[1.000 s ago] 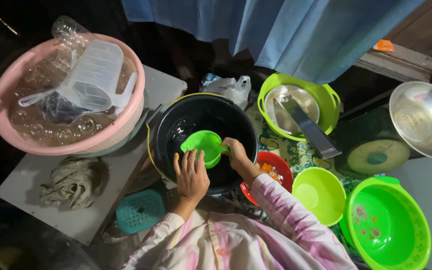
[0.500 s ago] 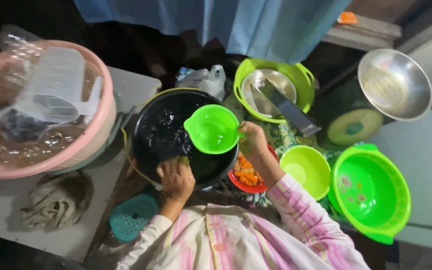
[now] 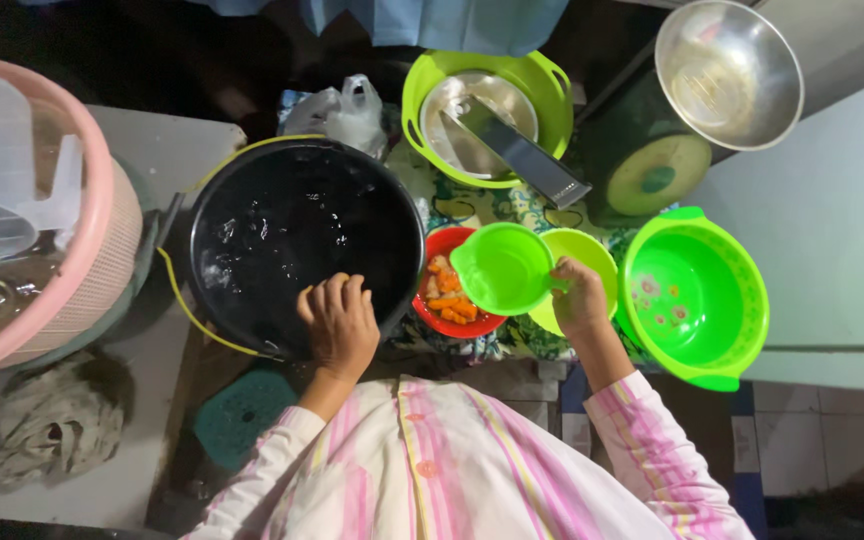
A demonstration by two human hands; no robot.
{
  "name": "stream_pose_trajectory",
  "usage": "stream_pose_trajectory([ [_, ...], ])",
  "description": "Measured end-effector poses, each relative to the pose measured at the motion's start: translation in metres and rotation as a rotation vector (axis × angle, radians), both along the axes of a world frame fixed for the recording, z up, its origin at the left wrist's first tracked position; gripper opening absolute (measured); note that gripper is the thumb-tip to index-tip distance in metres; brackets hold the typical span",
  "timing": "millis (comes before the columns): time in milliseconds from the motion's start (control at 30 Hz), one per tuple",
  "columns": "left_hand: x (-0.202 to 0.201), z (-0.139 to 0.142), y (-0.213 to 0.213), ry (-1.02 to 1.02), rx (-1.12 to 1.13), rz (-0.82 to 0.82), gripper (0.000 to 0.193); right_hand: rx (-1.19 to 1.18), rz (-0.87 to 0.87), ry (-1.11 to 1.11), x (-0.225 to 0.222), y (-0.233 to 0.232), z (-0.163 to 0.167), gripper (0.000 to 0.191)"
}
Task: The person pours water from a green scoop into a red bowl of cut vegetables, rinses them by hand, and drains the water. They then transfer the vegetable pieces between bowls, sorting pieces by hand and trimming some pieces with a knife.
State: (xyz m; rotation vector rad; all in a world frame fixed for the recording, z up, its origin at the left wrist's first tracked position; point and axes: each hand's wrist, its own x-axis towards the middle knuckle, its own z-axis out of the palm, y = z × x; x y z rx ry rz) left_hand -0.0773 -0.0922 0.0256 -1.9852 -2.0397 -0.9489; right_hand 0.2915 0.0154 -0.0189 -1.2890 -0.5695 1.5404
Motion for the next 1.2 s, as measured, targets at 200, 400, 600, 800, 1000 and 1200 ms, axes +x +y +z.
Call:
stream_pose_trajectory([
  [200,0.007,-0.008,0.007,-0.02,-0.034,0.006,0.028,-0.092,-0.175,-0.179,0.023,-0.019,-0.028,0.003],
  [400,0.001,-0.017,0.003,-0.067,-0.051,0.028,0.03,-0.043,-0.1,-0.515,0.034,-0.031,-0.027,0.013],
  [600,-0.001,-0.021,0.001,-0.04,-0.056,0.042,0.03,0.015,-0.136,-0.582,0.041,-0.03,-0.031,0.017],
  [800,-0.002,-0.02,0.001,-0.047,-0.04,0.014,0.029,0.073,-0.147,-0.643,0.046,-0.03,-0.036,0.02],
  [1000,-0.004,-0.02,0.001,-0.037,-0.047,-0.002,0.03,0.174,-0.113,-0.692,0.041,-0.028,-0.037,0.024],
  [1200,-0.004,-0.02,0.001,-0.046,-0.043,-0.004,0.03,0.151,-0.096,-0.774,0.029,-0.026,-0.024,0.026],
])
